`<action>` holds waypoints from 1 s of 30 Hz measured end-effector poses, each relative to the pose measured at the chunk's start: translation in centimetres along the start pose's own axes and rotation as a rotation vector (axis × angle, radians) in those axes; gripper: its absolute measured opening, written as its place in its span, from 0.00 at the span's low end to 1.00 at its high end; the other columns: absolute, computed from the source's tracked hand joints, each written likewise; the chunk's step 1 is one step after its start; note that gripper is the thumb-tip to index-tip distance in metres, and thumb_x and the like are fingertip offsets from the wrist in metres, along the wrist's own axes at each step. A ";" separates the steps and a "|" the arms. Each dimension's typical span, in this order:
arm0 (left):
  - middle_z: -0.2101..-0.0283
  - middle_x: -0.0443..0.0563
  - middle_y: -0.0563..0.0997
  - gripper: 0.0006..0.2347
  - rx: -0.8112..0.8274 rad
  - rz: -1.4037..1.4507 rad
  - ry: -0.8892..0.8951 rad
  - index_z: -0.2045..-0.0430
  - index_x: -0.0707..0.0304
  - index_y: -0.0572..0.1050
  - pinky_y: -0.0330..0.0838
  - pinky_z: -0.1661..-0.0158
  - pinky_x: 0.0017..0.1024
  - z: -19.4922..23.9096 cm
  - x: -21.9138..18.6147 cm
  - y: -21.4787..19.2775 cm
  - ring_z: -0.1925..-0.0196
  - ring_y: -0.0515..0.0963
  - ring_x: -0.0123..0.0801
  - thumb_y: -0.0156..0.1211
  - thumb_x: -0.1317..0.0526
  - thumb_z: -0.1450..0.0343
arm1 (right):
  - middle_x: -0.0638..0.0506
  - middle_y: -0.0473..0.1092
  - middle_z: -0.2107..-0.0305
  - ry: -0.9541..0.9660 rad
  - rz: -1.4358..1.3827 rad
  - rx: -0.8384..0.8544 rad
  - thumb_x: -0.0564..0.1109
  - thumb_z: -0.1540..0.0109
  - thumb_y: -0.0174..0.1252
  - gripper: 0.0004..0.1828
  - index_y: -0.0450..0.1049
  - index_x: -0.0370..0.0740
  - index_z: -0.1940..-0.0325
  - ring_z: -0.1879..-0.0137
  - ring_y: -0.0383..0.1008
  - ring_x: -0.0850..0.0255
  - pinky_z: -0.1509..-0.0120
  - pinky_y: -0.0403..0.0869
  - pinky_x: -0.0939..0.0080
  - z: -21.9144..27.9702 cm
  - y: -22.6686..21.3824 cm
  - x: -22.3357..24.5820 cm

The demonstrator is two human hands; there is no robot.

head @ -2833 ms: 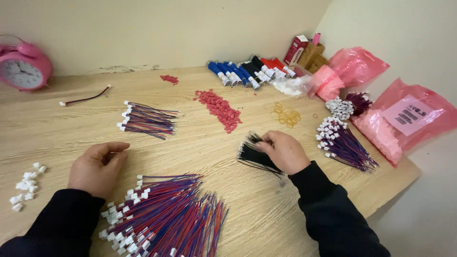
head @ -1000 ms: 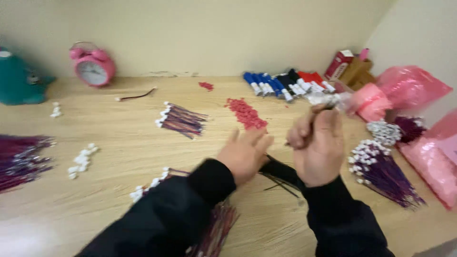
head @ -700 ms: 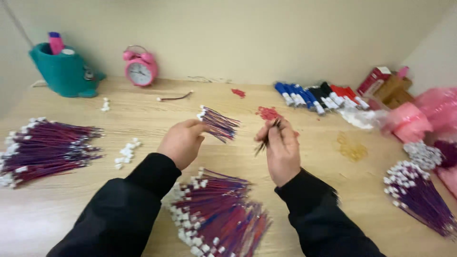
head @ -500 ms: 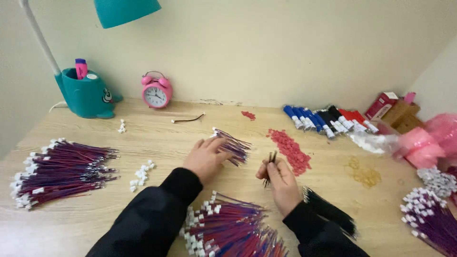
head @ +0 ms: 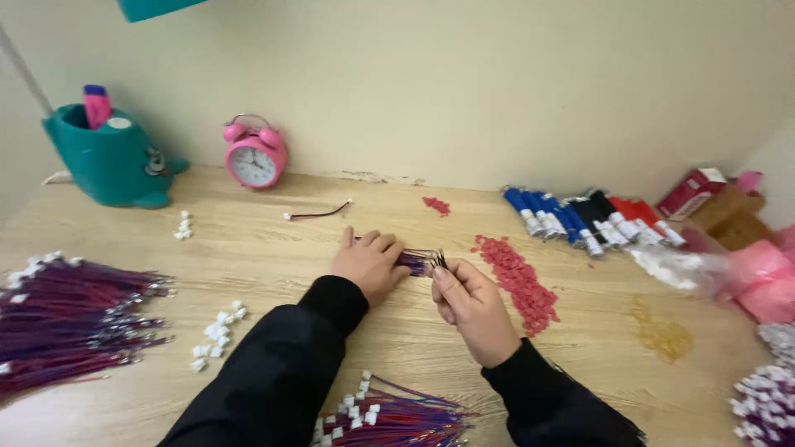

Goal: Sort and organize bundles of electrical wires with connectors on a desk

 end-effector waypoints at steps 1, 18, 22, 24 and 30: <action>0.48 0.46 0.74 0.20 -0.074 -0.017 0.000 0.52 0.49 0.72 0.51 0.43 0.66 0.4 -0.1 -0.2 0.42 0.69 0.40 0.49 0.43 0.33 | 0.53 0.61 0.81 0.051 0.009 0.003 0.43 0.35 0.52 0.08 0.68 0.38 0.66 0.81 0.52 0.71 0.79 0.50 0.73 0.0 0.1 -0.4; 0.41 0.64 0.71 0.21 0.023 1.172 -0.163 0.43 0.60 0.68 0.58 0.38 0.51 9.3 -7.5 -13.4 0.36 0.66 0.56 0.39 0.48 0.25 | 0.52 0.71 0.83 -0.046 0.720 0.277 0.51 0.34 0.50 0.17 0.81 0.42 0.63 0.69 0.72 0.60 0.54 0.72 0.58 5.2 4.4 6.0; 0.53 0.61 0.80 0.15 0.028 0.977 -0.172 0.53 0.61 0.76 0.66 0.43 0.46 11.5 -3.8 -11.5 0.43 0.75 0.51 0.49 0.55 0.28 | 0.55 0.62 0.85 -0.153 0.658 0.271 0.48 0.33 0.51 0.10 0.77 0.44 0.60 0.70 0.63 0.66 0.61 0.69 0.63 4.6 4.1 5.6; 0.58 0.62 0.83 0.11 0.121 0.788 -0.183 0.58 0.62 0.79 0.70 0.47 0.47 12.6 -2.8 -9.4 0.48 0.78 0.54 0.57 0.62 0.32 | 0.55 0.62 0.86 -0.120 0.655 0.285 0.49 0.34 0.51 0.11 0.77 0.45 0.61 0.71 0.63 0.65 0.62 0.69 0.63 4.1 3.9 3.6; 0.60 0.58 0.80 0.08 0.321 0.636 0.025 0.65 0.59 0.80 0.74 0.53 0.45 13.0 -3.1 -7.6 0.52 0.79 0.55 0.59 0.61 0.35 | 0.53 0.65 0.84 0.000 0.499 0.310 0.45 0.35 0.53 0.10 0.74 0.37 0.63 0.72 0.64 0.65 0.63 0.68 0.65 3.3 2.9 -0.8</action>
Point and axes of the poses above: each hand's wrist, its own z-axis away from the middle knuckle, its own y-axis out of the palm, x = y × z, the point moved 6 cm from there along -z, towards the middle knuckle
